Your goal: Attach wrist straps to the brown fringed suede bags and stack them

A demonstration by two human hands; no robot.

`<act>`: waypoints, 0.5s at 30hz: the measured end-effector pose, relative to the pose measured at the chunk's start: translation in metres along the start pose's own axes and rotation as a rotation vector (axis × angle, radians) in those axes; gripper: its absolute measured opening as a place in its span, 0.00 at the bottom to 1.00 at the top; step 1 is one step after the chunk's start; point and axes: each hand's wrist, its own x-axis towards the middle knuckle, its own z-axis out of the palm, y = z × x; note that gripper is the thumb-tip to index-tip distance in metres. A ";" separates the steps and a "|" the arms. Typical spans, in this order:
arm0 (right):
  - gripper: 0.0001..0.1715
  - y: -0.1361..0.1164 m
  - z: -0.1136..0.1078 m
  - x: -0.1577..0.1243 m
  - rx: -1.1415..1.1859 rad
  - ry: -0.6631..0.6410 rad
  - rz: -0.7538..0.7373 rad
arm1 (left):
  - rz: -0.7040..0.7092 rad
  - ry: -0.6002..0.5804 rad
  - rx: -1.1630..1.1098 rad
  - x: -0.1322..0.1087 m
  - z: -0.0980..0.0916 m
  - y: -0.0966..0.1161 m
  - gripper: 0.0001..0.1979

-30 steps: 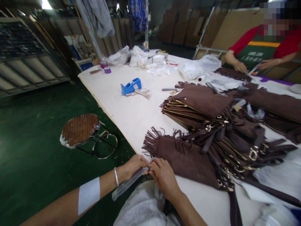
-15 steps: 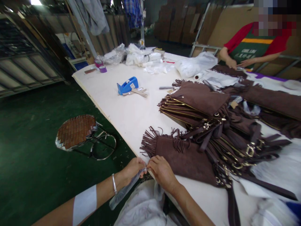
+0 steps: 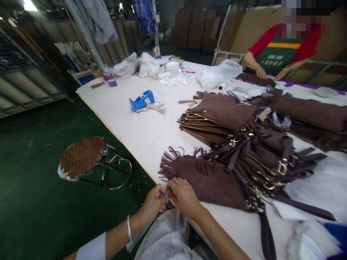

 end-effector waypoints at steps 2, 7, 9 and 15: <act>0.12 0.001 -0.001 0.000 0.028 0.004 -0.002 | -0.002 0.013 0.005 0.002 0.001 0.002 0.09; 0.05 0.006 0.000 0.002 0.015 -0.023 -0.012 | -0.026 -0.016 -0.096 0.004 0.000 -0.001 0.07; 0.05 0.008 0.000 0.002 0.016 -0.026 -0.063 | -0.052 -0.021 -0.168 0.004 -0.001 -0.004 0.06; 0.06 0.017 0.002 0.006 0.031 -0.031 -0.190 | -0.194 0.029 -0.320 0.007 -0.004 -0.005 0.08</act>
